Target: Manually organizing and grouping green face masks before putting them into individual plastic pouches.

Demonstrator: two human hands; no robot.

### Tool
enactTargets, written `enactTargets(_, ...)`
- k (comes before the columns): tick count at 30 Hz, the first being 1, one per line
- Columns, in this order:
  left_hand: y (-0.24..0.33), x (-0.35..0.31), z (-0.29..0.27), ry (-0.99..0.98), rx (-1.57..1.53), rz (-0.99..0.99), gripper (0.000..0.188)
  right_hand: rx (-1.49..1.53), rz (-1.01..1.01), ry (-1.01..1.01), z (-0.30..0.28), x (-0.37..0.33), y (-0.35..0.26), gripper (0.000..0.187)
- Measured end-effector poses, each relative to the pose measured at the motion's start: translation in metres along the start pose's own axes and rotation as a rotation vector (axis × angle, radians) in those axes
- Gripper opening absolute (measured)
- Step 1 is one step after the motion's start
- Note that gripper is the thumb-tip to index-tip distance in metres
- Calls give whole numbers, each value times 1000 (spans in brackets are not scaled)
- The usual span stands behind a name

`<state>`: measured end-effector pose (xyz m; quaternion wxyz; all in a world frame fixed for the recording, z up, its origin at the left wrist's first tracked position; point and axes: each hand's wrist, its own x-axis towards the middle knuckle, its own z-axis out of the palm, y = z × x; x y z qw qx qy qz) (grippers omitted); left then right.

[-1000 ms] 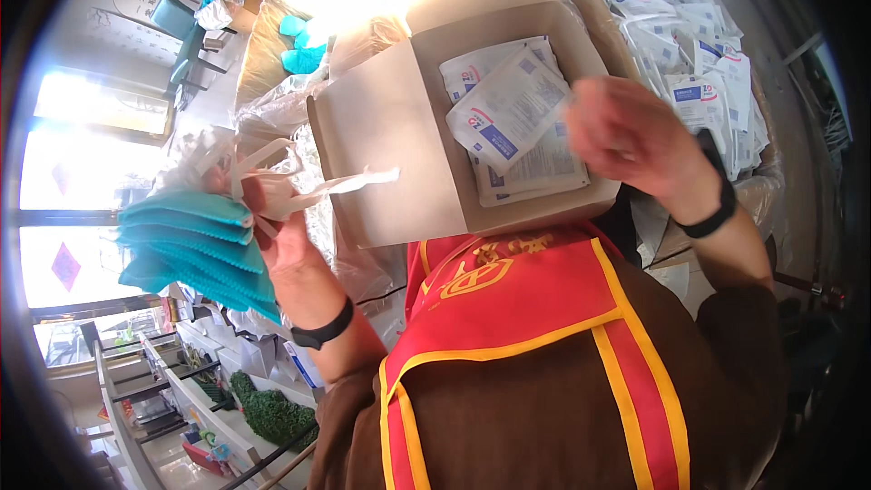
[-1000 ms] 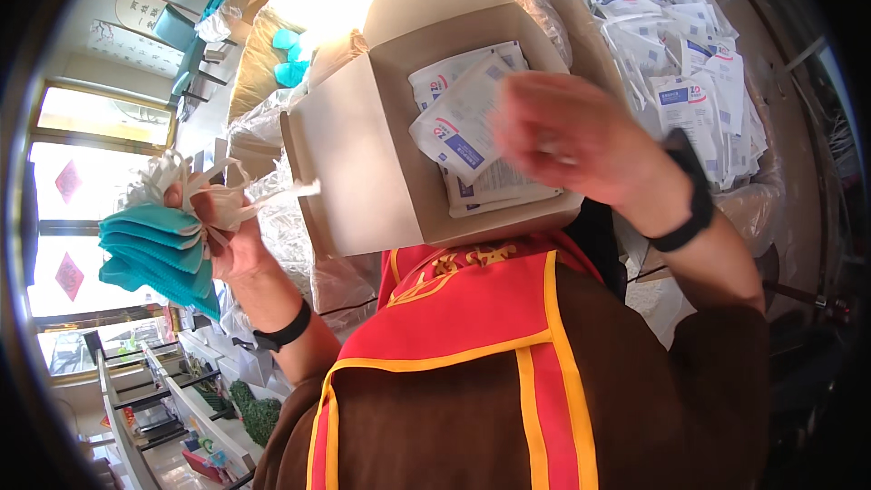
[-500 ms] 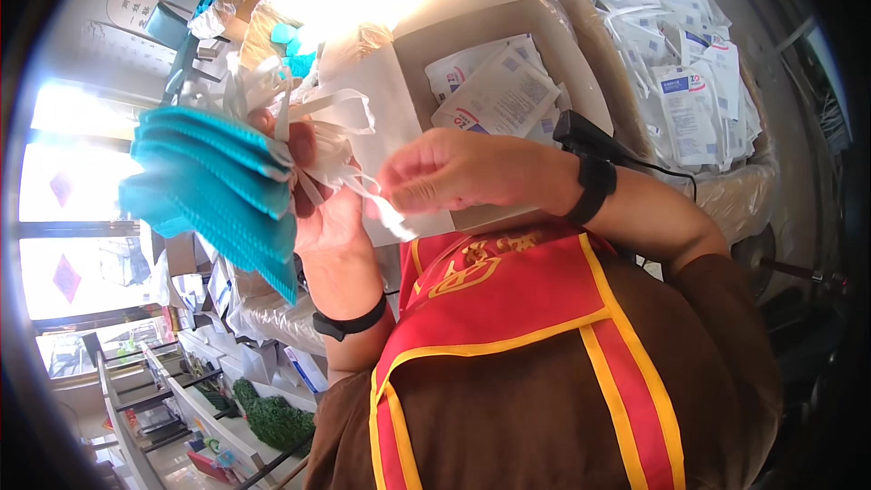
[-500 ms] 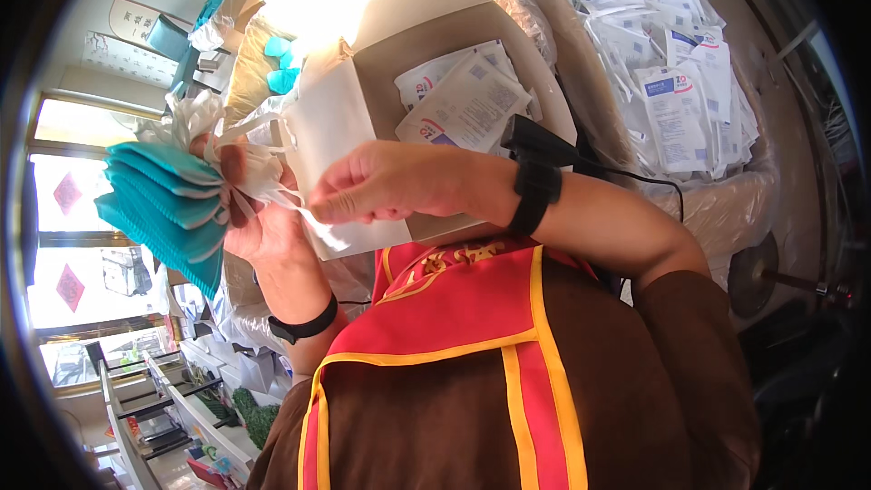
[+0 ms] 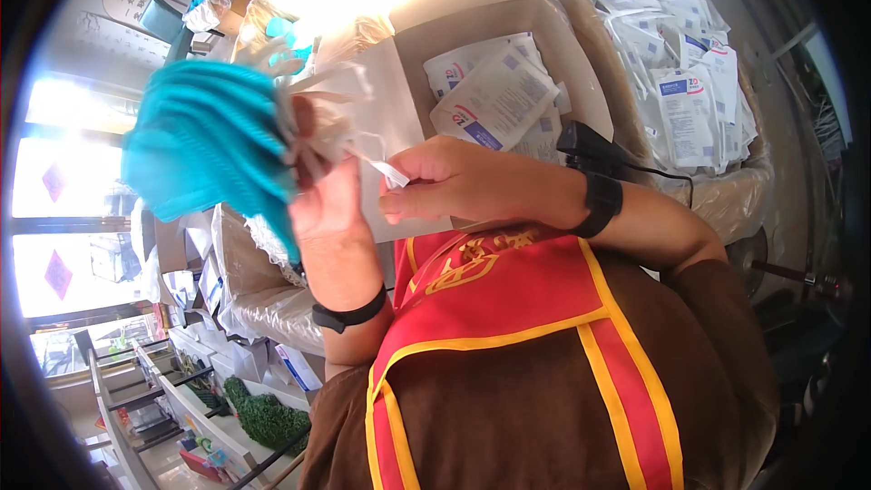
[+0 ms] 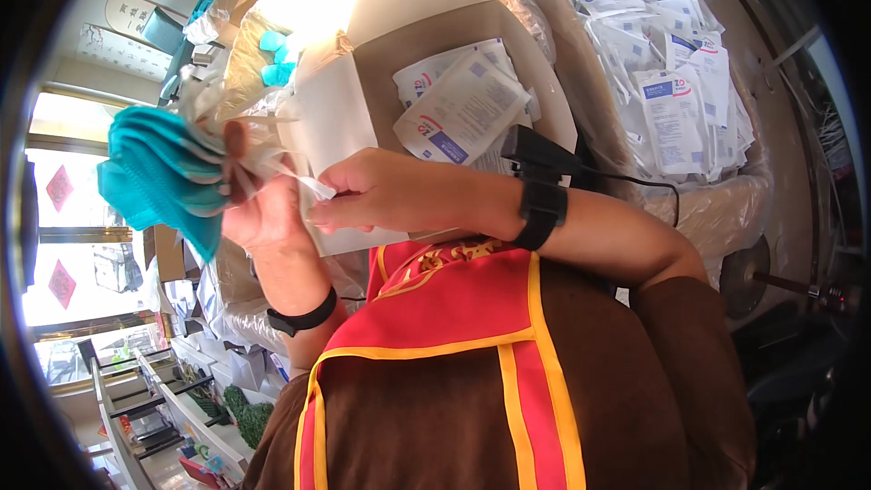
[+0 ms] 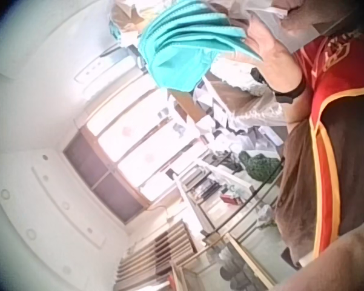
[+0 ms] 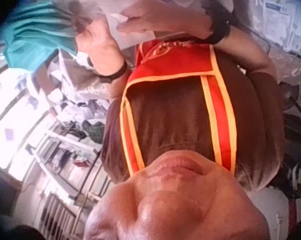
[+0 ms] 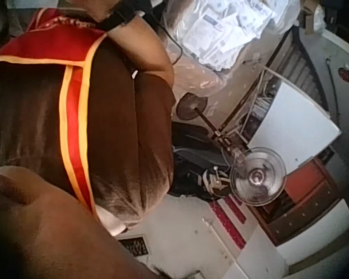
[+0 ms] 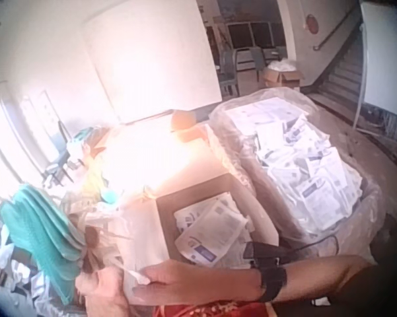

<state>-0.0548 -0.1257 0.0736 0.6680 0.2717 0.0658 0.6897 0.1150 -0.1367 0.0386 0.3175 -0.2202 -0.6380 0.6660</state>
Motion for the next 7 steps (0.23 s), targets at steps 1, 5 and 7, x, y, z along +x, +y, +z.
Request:
enactTargets(1,9,4,-8,-55,46,49,36,-7,7,14,-4,-5,0,34)
enactTargets(5,81,17,-51,-202,0,-52,37,144,174,-46,-28,-41,-1,33)
enactTargets(7,85,16,-70,-175,-43,-70,41,161,224,-86,-31,-50,-15,35)
